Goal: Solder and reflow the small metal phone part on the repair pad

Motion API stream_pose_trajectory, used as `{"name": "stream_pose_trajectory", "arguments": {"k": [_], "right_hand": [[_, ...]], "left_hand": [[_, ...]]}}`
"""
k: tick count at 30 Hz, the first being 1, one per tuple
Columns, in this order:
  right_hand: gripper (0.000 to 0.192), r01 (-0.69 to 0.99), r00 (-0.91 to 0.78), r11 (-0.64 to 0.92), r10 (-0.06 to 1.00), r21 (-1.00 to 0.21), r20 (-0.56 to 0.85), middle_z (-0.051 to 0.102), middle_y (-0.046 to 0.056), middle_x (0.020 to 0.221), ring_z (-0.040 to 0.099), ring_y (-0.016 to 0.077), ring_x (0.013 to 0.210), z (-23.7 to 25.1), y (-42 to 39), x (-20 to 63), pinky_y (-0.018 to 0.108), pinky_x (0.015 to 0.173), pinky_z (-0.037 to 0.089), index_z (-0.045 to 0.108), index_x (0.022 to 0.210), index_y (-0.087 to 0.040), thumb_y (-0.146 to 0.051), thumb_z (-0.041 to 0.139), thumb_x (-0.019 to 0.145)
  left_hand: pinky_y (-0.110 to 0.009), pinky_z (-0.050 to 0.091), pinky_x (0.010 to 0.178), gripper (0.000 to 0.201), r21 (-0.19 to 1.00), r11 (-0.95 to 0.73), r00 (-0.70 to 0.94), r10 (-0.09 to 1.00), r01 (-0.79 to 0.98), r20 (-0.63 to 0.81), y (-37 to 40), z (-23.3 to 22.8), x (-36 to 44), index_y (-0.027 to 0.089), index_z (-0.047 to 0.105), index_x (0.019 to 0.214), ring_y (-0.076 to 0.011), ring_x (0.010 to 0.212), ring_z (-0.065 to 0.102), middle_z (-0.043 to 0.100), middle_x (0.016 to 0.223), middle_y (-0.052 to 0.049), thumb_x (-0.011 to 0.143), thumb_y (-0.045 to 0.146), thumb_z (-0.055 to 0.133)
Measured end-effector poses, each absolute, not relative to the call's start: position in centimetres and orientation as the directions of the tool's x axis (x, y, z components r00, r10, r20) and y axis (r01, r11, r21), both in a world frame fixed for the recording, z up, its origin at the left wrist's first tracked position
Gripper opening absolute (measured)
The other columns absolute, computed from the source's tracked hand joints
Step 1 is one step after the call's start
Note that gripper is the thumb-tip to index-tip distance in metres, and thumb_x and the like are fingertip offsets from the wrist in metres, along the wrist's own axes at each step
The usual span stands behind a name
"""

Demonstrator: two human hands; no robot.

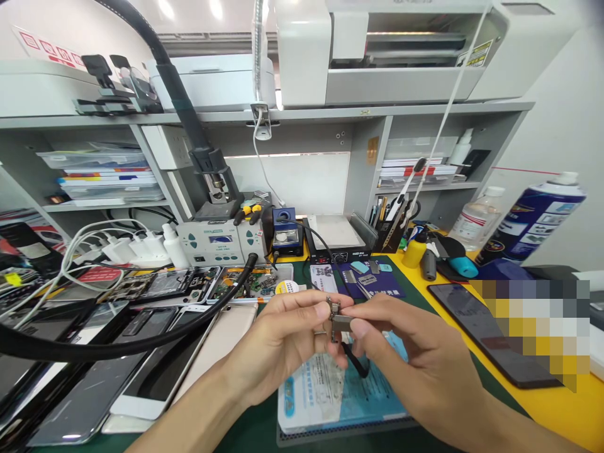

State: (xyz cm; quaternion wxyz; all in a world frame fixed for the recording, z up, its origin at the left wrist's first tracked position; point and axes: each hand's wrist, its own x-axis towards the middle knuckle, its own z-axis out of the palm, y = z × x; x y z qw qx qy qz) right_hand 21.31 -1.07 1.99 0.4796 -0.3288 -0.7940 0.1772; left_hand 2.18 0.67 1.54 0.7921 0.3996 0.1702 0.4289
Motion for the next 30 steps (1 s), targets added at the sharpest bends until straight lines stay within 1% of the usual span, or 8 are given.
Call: {"name": "stream_pose_trajectory", "arguments": {"k": [5,7,11,19,22,26,28,30], "right_hand": [[0.02,0.345,-0.312,0.745,0.665,-0.571,0.679,0.078,-0.002,0.09,0.071,0.0122,0.079,1.73,-1.11,21.2,0.022,0.076,0.054,0.071,0.105,-0.025,-0.012,0.059,0.095],[0.024,0.315,-0.305,0.74,0.672,-0.594,0.675,0.077,-0.004,0.086,0.069,0.0104,0.074,1.72,-1.12,21.13,0.02,0.073,0.054,0.072,0.108,-0.026,-0.01,0.059,0.095],[0.023,0.236,-0.282,0.686,0.726,-0.689,0.627,0.073,-0.007,0.077,0.066,0.0064,0.062,1.78,-1.05,20.95,0.016,0.064,0.054,0.073,0.104,-0.026,-0.01,0.061,0.094],[0.025,0.202,-0.256,0.645,0.761,-0.737,0.595,0.076,-0.008,0.079,0.07,0.0059,0.062,1.54,-0.97,20.74,0.013,0.063,0.056,0.074,0.106,-0.028,-0.01,0.064,0.093],[0.023,0.217,-0.238,0.654,0.755,-0.724,0.611,0.077,-0.007,0.079,0.07,0.0061,0.06,1.5,-0.93,20.66,0.013,0.061,0.057,0.074,0.105,-0.026,-0.01,0.065,0.091],[0.016,0.281,-0.231,0.681,0.732,-0.676,0.641,0.077,-0.002,0.078,0.07,0.0093,0.059,1.6,-0.89,20.7,0.018,0.061,0.058,0.074,0.101,-0.021,-0.012,0.065,0.091],[0.016,0.327,-0.251,0.706,0.706,-0.628,0.662,0.078,0.0,0.079,0.072,0.0119,0.063,1.69,-0.91,20.83,0.021,0.063,0.058,0.074,0.1,-0.02,-0.012,0.064,0.091],[0.016,0.361,-0.269,0.719,0.69,-0.594,0.672,0.08,0.002,0.086,0.075,0.0151,0.071,1.76,-0.93,20.98,0.024,0.065,0.059,0.075,0.099,-0.02,-0.011,0.063,0.091]], "left_hand": [[-0.03,0.058,0.068,0.024,0.769,0.322,0.578,0.813,-0.552,0.074,0.9,1.65,2.09,0.005,0.076,0.108,-0.015,0.066,0.065,0.07,0.078,-0.011,0.094,0.013,0.058],[-0.03,0.058,0.068,0.026,0.767,0.325,0.579,0.812,-0.553,0.073,1.02,1.6,2.06,0.005,0.076,0.11,-0.0152,0.066,0.066,0.07,0.079,-0.012,0.094,0.013,0.057],[-0.031,0.058,0.069,0.025,0.769,0.334,0.576,0.816,-0.545,0.054,1.11,1.43,2.11,0.005,0.076,0.108,-0.016,0.067,0.067,0.07,0.077,-0.011,0.095,0.013,0.057],[-0.03,0.059,0.068,0.023,0.751,0.362,0.574,0.819,-0.552,0.027,1.25,1.46,2.22,0.004,0.076,0.105,-0.0158,0.066,0.066,0.069,0.078,-0.011,0.093,0.014,0.058],[-0.031,0.059,0.068,0.023,0.752,0.368,0.576,0.817,-0.546,0.019,1.29,1.42,2.13,0.004,0.076,0.105,-0.0161,0.066,0.066,0.07,0.079,-0.012,0.093,0.014,0.059],[-0.031,0.058,0.068,0.022,0.751,0.375,0.585,0.811,-0.544,0.019,1.28,1.37,2.06,0.004,0.076,0.104,-0.0158,0.064,0.066,0.07,0.078,-0.012,0.092,0.013,0.059],[-0.03,0.058,0.068,0.021,0.748,0.382,0.589,0.808,-0.543,0.015,1.27,1.37,2.1,0.005,0.076,0.103,-0.0152,0.063,0.066,0.07,0.077,-0.012,0.092,0.013,0.06],[-0.03,0.058,0.067,0.021,0.747,0.385,0.591,0.807,-0.542,0.013,1.25,1.4,2.16,0.005,0.077,0.103,-0.0147,0.062,0.065,0.07,0.077,-0.012,0.092,0.013,0.061]]}}
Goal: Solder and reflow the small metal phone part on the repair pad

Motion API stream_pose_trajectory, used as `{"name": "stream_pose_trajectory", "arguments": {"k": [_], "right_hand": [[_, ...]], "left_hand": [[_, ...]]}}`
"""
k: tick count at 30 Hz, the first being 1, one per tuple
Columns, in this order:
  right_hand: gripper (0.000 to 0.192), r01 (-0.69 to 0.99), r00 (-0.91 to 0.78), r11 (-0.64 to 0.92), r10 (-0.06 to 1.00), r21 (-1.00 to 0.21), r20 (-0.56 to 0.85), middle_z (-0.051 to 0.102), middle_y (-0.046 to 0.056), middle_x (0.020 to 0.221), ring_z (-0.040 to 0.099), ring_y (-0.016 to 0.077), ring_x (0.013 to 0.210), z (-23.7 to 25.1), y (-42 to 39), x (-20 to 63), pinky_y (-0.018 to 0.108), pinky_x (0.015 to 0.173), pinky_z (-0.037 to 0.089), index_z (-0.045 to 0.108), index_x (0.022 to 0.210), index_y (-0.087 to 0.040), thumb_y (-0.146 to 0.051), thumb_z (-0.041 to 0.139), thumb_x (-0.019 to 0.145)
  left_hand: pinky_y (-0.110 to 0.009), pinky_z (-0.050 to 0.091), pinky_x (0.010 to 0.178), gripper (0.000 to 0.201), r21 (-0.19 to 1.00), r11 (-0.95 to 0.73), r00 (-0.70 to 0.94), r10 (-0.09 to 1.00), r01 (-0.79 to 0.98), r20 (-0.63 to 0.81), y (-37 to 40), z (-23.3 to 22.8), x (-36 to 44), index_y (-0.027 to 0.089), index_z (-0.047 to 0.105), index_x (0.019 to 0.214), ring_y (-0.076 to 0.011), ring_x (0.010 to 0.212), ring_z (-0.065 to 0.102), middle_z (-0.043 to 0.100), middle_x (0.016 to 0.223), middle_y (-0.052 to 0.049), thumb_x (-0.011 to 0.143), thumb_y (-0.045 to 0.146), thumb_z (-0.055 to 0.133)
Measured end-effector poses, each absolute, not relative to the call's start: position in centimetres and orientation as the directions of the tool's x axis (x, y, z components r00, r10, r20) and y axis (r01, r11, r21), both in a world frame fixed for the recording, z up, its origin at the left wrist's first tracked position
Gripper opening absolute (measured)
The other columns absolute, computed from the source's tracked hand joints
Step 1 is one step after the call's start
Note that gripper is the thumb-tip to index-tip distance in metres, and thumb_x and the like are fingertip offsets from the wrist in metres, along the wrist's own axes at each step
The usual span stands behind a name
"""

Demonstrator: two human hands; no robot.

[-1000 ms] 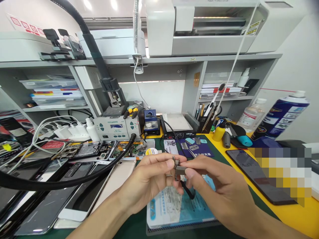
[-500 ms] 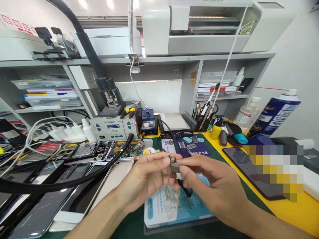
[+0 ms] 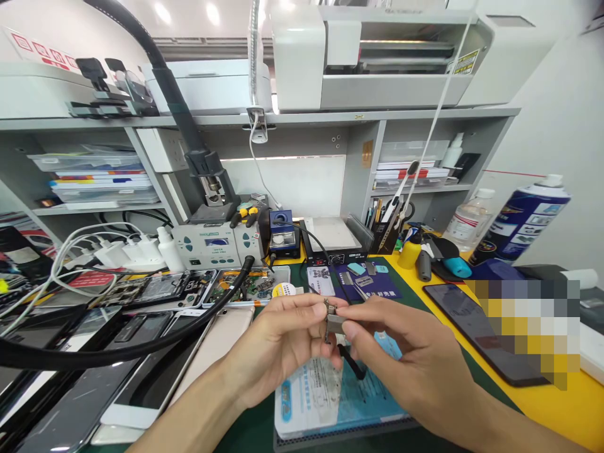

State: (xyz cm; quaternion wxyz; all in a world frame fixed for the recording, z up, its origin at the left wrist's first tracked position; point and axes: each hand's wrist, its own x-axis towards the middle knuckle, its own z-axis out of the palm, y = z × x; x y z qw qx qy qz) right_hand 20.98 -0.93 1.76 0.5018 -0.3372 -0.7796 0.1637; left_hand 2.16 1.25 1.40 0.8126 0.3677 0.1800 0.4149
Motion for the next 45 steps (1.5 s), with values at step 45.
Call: {"name": "stream_pose_trajectory", "arguments": {"k": [45], "right_hand": [[0.016,0.369,-0.285,0.695,0.716,-0.617,0.637,0.081,0.002,0.093,0.074,0.0174,0.079,1.67,-0.77,21.35,0.025,0.068,0.057,0.074,0.1,-0.024,-0.016,0.06,0.095]], "left_hand": [[-0.033,0.06,0.073,0.021,0.734,0.381,0.586,0.809,-0.562,0.029,1.1,1.48,2.21,0.005,0.075,0.104,-0.0165,0.066,0.069,0.072,0.082,-0.014,0.094,0.013,0.059]]}}
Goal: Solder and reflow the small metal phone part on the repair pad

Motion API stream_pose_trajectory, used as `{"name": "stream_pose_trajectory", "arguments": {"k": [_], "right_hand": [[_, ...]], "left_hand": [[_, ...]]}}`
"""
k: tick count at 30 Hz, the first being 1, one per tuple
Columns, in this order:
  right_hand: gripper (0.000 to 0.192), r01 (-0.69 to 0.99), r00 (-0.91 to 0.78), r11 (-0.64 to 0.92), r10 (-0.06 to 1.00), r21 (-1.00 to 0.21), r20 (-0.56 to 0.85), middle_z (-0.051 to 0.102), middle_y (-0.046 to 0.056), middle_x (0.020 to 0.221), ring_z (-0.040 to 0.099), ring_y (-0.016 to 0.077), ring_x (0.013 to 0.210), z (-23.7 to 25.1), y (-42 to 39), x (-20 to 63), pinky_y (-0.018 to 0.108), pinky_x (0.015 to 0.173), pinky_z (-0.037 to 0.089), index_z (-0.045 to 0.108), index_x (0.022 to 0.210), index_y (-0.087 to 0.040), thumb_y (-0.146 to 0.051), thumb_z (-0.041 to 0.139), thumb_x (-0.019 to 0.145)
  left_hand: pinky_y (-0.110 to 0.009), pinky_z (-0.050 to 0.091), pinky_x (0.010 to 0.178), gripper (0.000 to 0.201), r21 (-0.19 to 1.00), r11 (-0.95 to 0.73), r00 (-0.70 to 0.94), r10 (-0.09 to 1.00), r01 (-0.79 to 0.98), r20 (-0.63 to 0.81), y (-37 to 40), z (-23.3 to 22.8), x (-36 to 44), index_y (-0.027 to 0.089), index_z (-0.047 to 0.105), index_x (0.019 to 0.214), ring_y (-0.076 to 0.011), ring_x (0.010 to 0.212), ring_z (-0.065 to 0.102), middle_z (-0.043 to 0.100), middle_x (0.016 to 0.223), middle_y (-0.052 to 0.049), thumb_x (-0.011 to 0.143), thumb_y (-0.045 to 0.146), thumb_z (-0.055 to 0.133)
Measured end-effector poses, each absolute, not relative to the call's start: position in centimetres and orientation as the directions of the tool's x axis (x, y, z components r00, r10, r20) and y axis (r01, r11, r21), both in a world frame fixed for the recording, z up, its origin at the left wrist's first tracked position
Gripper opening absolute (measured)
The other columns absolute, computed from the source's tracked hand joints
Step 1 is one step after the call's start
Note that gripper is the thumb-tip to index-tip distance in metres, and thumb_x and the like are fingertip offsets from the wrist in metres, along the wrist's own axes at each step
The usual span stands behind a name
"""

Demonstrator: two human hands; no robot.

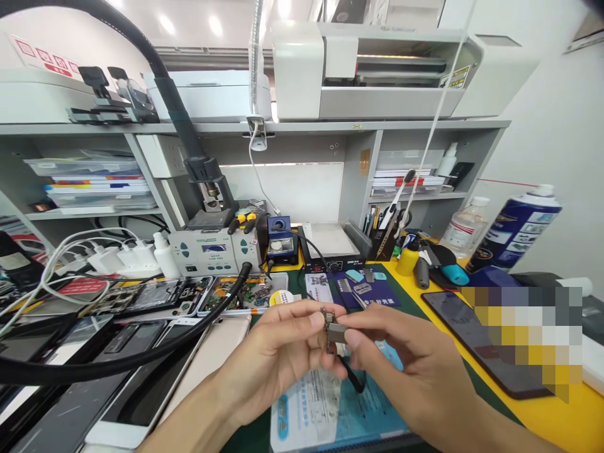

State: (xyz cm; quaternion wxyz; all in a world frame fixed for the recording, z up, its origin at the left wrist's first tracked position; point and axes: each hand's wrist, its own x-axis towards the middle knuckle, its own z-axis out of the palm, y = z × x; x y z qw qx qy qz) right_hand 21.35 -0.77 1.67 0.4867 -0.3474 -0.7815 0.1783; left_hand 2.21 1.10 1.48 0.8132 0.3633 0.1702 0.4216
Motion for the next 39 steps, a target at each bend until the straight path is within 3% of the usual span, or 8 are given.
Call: {"name": "stream_pose_trajectory", "arguments": {"k": [7,12,39], "right_hand": [[0.013,0.322,-0.252,0.689,0.724,-0.649,0.643,0.077,0.001,0.079,0.071,0.0139,0.065,1.6,-0.84,21.28,0.022,0.062,0.058,0.072,0.096,-0.022,-0.014,0.062,0.093],[0.012,0.243,-0.245,0.652,0.758,-0.718,0.605,0.075,0.0,0.078,0.071,0.0122,0.062,1.77,-0.73,21.29,0.021,0.061,0.059,0.072,0.098,-0.022,-0.015,0.062,0.094],[0.016,0.283,-0.221,0.696,0.717,-0.66,0.662,0.074,-0.003,0.074,0.069,0.0105,0.06,1.26,-0.6,21.35,0.019,0.061,0.058,0.073,0.101,-0.024,-0.015,0.064,0.092]], "left_hand": [[-0.034,0.059,0.075,0.021,0.736,0.36,0.568,0.822,-0.574,0.041,0.99,1.79,2.3,0.007,0.075,0.106,-0.0205,0.073,0.072,0.074,0.09,-0.017,0.093,0.014,0.06],[-0.034,0.059,0.075,0.021,0.733,0.363,0.555,0.831,-0.576,0.025,0.88,1.79,2.21,0.007,0.075,0.106,-0.0196,0.07,0.071,0.072,0.083,-0.014,0.091,0.016,0.065],[-0.036,0.057,0.077,0.022,0.761,0.344,0.565,0.824,-0.55,0.036,0.92,1.43,2.14,0.008,0.074,0.108,-0.0188,0.071,0.07,0.074,0.088,-0.014,0.092,0.018,0.065]]}}
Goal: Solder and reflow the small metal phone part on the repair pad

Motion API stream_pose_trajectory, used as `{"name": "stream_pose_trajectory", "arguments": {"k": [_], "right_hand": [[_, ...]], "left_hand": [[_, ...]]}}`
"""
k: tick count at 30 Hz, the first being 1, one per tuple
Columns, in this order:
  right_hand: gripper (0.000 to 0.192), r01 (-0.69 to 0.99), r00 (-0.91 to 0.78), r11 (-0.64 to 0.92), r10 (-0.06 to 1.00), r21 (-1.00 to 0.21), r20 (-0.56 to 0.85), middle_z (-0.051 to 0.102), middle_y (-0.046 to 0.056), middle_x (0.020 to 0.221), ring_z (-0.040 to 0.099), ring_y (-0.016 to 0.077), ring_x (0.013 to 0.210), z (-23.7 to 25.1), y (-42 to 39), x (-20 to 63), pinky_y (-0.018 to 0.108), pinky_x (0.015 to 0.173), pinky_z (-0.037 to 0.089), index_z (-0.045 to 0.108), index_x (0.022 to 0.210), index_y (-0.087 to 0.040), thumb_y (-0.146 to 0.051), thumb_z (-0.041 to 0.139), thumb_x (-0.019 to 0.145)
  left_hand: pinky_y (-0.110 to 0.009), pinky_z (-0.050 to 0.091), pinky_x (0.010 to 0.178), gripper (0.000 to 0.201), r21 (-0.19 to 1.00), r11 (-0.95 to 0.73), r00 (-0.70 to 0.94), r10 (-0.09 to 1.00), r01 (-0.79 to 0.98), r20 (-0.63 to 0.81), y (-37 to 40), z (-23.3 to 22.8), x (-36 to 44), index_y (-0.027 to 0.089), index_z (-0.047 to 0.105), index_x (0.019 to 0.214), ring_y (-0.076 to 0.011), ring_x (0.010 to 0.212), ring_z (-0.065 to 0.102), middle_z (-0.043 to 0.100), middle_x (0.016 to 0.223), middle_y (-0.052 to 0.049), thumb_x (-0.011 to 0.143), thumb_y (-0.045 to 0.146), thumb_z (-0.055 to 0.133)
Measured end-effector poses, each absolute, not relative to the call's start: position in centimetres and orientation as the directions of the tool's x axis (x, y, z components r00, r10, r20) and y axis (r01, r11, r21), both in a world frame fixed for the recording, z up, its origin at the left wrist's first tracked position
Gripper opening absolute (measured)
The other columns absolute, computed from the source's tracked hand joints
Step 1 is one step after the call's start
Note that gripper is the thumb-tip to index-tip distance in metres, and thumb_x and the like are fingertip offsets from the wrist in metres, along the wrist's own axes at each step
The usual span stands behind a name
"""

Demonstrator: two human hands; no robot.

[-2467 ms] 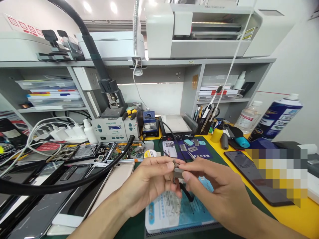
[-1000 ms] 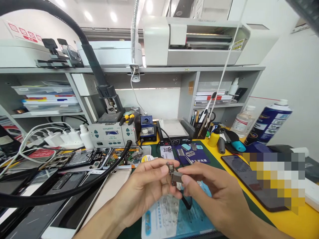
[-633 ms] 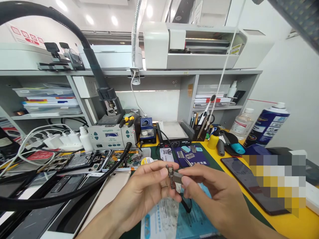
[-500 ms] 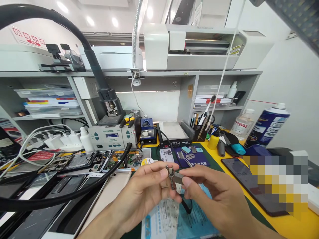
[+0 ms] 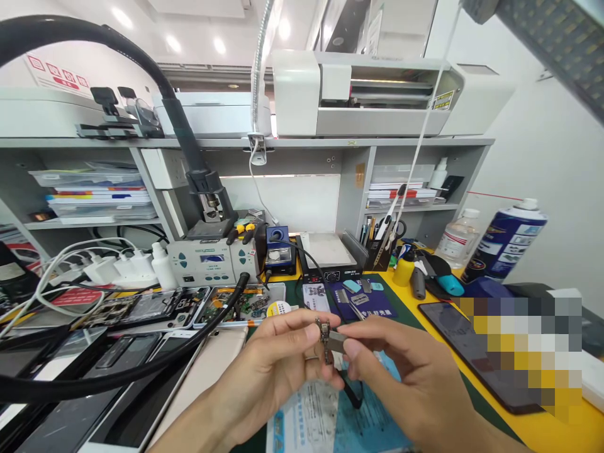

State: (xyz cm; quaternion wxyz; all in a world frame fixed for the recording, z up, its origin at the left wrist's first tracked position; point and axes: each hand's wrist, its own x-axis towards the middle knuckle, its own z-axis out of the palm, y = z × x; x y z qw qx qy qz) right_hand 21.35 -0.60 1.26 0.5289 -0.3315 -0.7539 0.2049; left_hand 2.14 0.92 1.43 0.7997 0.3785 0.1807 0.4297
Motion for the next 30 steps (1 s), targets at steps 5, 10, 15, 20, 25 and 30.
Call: {"name": "stream_pose_trajectory", "arguments": {"k": [5,10,15,20,25,30], "right_hand": [[0.018,0.301,-0.225,0.713,0.698,-0.633,0.68,0.077,-0.001,0.082,0.072,0.0123,0.066,1.17,-0.54,21.48,0.02,0.061,0.058,0.073,0.101,-0.026,-0.014,0.064,0.092],[0.018,0.301,-0.23,0.717,0.695,-0.629,0.682,0.076,-0.002,0.078,0.071,0.0114,0.063,1.23,-0.47,21.43,0.019,0.06,0.058,0.073,0.101,-0.026,-0.014,0.064,0.092],[0.018,0.346,-0.241,0.733,0.672,-0.585,0.7,0.077,-0.003,0.079,0.071,0.0105,0.065,1.36,-0.53,21.41,0.017,0.063,0.057,0.074,0.101,-0.024,-0.013,0.064,0.091],[0.019,0.364,-0.268,0.754,0.647,-0.547,0.714,0.079,-0.003,0.081,0.072,0.0109,0.067,1.6,-0.65,21.29,0.017,0.063,0.056,0.073,0.099,-0.024,-0.011,0.063,0.09],[0.018,0.374,-0.274,0.753,0.647,-0.541,0.711,0.078,-0.003,0.081,0.072,0.0115,0.068,1.67,-0.58,21.39,0.018,0.063,0.055,0.073,0.099,-0.025,-0.012,0.062,0.091],[0.018,0.378,-0.288,0.759,0.641,-0.53,0.712,0.077,-0.003,0.08,0.071,0.0112,0.067,1.62,-0.64,21.52,0.019,0.064,0.055,0.072,0.099,-0.024,-0.011,0.061,0.092]], "left_hand": [[-0.036,0.058,0.076,0.022,0.763,0.334,0.569,0.821,-0.553,0.053,0.96,1.35,2.21,0.007,0.074,0.109,-0.017,0.069,0.069,0.074,0.088,-0.014,0.093,0.017,0.063],[-0.036,0.058,0.076,0.022,0.766,0.337,0.563,0.826,-0.548,0.039,0.94,1.42,2.23,0.007,0.074,0.109,-0.0165,0.068,0.068,0.074,0.09,-0.014,0.092,0.018,0.065],[-0.035,0.058,0.075,0.021,0.768,0.336,0.561,0.827,-0.545,0.037,0.97,1.39,2.28,0.007,0.074,0.107,-0.0163,0.067,0.068,0.073,0.085,-0.013,0.091,0.017,0.064],[-0.035,0.058,0.075,0.021,0.773,0.352,0.564,0.826,-0.528,0.01,1.01,1.26,2.26,0.007,0.075,0.105,-0.0165,0.065,0.068,0.073,0.084,-0.013,0.09,0.019,0.066],[-0.034,0.058,0.074,0.02,0.769,0.355,0.568,0.823,-0.531,0.012,1.08,1.37,2.23,0.007,0.075,0.105,-0.0154,0.066,0.067,0.072,0.083,-0.012,0.091,0.018,0.065],[-0.034,0.058,0.075,0.021,0.77,0.355,0.57,0.821,-0.531,0.015,1.01,1.37,2.21,0.007,0.074,0.106,-0.0151,0.066,0.067,0.072,0.086,-0.012,0.092,0.018,0.064]]}}
